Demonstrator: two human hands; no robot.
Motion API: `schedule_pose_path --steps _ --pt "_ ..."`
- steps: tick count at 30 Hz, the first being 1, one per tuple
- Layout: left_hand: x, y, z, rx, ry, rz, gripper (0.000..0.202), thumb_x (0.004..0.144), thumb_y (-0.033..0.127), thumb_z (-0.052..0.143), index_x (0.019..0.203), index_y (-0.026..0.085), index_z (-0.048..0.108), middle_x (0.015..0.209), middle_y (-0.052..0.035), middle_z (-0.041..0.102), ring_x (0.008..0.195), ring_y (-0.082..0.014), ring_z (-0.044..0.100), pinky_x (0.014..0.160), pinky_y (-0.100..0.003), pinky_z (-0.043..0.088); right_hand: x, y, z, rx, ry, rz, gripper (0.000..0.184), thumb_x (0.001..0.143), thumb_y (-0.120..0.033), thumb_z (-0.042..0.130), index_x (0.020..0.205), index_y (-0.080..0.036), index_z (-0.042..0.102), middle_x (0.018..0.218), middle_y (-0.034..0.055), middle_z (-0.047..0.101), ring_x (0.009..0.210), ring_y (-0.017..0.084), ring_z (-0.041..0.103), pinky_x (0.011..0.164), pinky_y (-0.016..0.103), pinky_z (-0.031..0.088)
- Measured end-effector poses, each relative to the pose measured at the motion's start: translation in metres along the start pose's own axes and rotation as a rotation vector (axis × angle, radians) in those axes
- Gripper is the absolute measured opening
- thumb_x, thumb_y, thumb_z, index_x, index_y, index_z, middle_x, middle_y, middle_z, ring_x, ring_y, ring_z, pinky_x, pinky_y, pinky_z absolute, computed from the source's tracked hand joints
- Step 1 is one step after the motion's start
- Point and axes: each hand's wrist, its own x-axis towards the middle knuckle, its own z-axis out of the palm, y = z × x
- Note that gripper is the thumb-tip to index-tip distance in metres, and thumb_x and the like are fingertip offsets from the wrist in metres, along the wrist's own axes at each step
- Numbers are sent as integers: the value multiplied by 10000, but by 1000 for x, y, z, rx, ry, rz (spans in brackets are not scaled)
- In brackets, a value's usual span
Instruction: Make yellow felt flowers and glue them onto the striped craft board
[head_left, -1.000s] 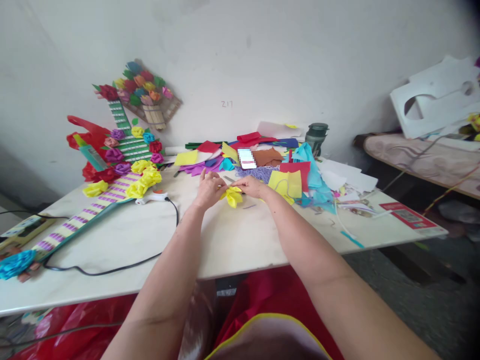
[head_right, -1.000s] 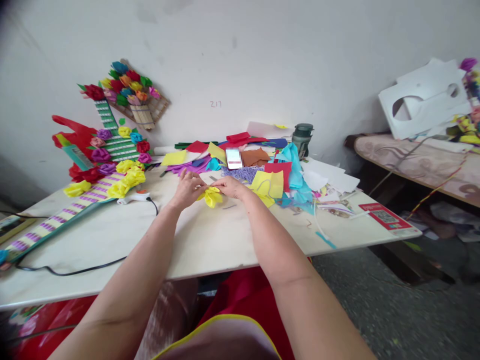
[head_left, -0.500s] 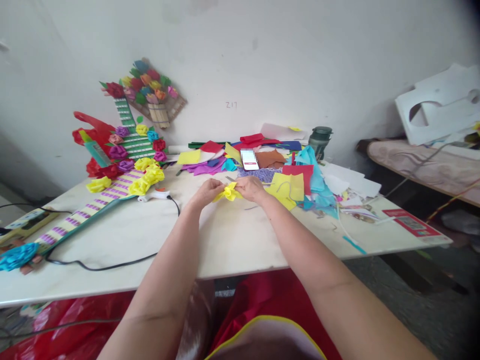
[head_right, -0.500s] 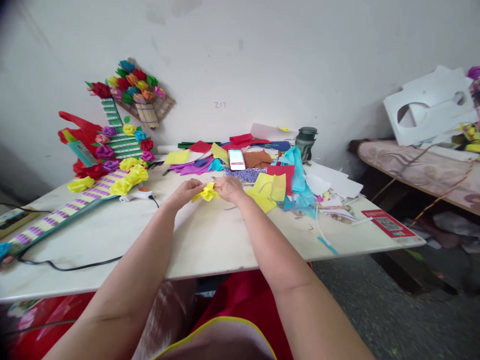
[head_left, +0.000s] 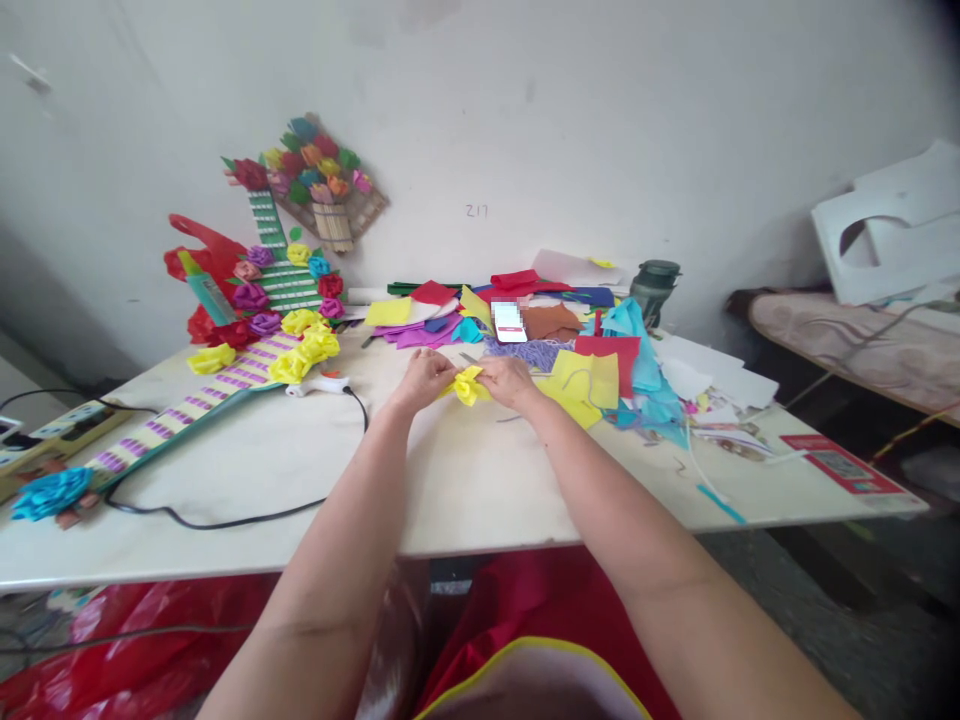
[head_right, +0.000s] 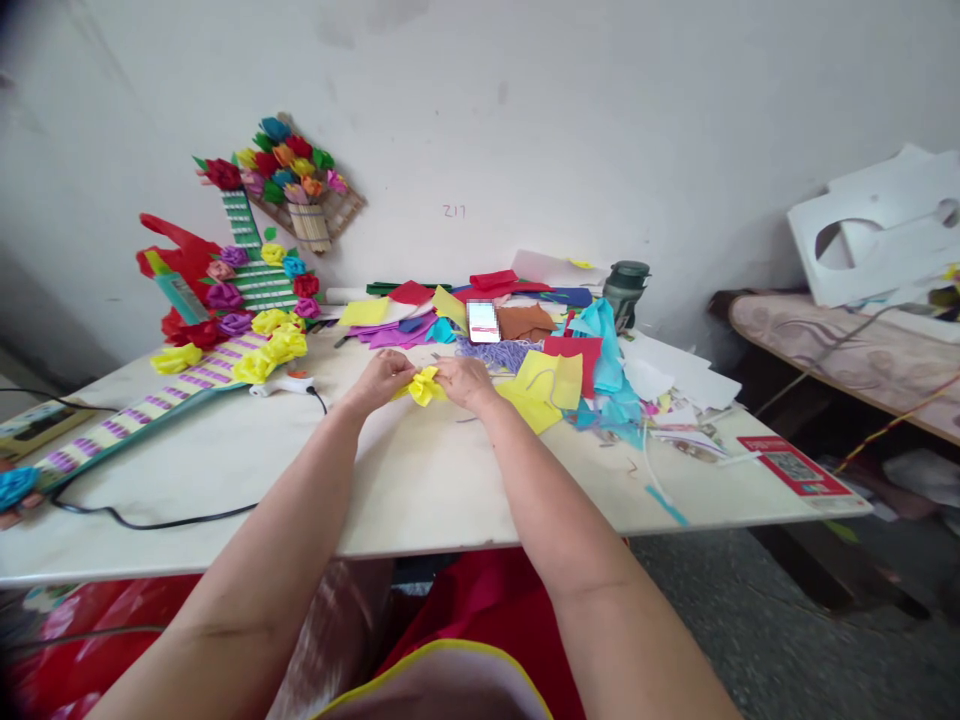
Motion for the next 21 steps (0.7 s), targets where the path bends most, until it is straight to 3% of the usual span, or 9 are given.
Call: schedule_pose_path --steps 6,16,21 --pt "0 1 1 87 45 -9 199 711 280 512 571 164 594 703 -43 614 814 -183 506 906 -372 314 -1 1 2 62 -17 25 288 809 -244 437 1011 -237 643 904 31 657 826 153 563 641 234 351" --pt "0 3 0 94 55 -3 168 714 252 518 578 180 585 726 -42 605 838 -187 509 940 -388 289 -1 -1 0 76 -24 44 298 810 -239 443 1036 -256 637 910 25 654 838 149 565 646 233 367" --pt "-2 -2 -4 119 108 -38 179 727 262 502 588 181 581 713 -44 590 844 -195 488 944 -400 266 -1 -3 2 84 100 -6 290 823 -270 442 1036 -219 633 1039 46 617 921 155 538 726 249 391"
